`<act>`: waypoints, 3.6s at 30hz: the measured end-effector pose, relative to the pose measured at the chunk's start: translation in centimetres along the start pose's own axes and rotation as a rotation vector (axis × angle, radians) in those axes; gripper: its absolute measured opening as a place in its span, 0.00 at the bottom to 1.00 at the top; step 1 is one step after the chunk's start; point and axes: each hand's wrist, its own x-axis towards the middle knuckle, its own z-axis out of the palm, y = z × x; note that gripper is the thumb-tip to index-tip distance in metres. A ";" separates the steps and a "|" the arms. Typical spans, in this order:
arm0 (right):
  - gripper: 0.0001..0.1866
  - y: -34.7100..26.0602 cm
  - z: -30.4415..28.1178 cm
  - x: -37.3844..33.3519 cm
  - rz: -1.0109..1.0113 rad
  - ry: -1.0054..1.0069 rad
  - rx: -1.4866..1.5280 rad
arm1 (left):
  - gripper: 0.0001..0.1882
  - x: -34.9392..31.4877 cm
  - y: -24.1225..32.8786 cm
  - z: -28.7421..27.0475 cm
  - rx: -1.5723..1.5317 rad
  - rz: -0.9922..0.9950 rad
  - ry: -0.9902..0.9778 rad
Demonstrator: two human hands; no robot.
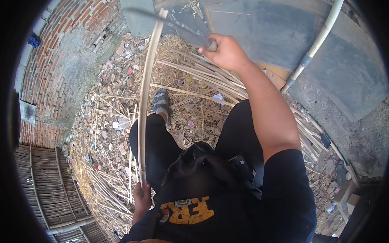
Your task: The person shaves thin strips of bamboo using a large curved blade while sitting on the ground.
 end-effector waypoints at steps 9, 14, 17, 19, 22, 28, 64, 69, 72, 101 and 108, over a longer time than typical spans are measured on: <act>0.16 -3.2 3.0 -2.1 -0.283 -0.572 -0.266 | 0.15 1.6 3.8 -0.8 0.310 -0.058 -0.155; 0.15 -3.8 3.7 -2.2 -0.280 -0.705 -0.391 | 0.17 2.5 2.0 -1.1 0.309 -0.048 -0.188; 0.17 -2.9 3.7 -1.0 -0.134 -0.705 -0.371 | 0.18 2.5 1.8 -0.4 0.385 0.026 -0.101; 0.17 -2.8 3.5 -0.8 -0.085 -0.661 -0.356 | 0.17 2.4 1.6 0.0 0.401 0.053 -0.048; 0.17 -3.5 3.6 -1.2 -0.089 -0.664 -0.359 | 0.15 1.7 2.8 0.0 0.396 0.036 -0.026; 0.18 -1.9 5.5 -1.7 -0.280 -0.746 -0.332 | 0.13 1.7 1.8 1.3 0.446 0.098 0.013; 0.11 0.5 4.7 0.2 -0.089 -0.565 -0.306 | 0.13 2.1 2.1 1.0 0.559 0.130 0.038; 0.12 -3.7 4.3 -1.7 -0.191 -0.757 -0.386 | 0.12 1.2 0.8 1.4 0.639 0.173 0.130; 0.22 4.9 5.3 0.9 -0.037 -0.477 -0.253 | 0.12 2.2 1.8 2.1 0.638 0.151 0.118; 0.16 -1.7 4.3 -1.2 -0.114 -0.659 -0.386 | 0.16 3.4 2.8 -0.9 0.350 0.050 -0.148; 0.20 3.3 4.3 1.9 0.026 -0.562 -0.294 | 0.17 4.1 2.4 -0.8 0.332 0.079 -0.162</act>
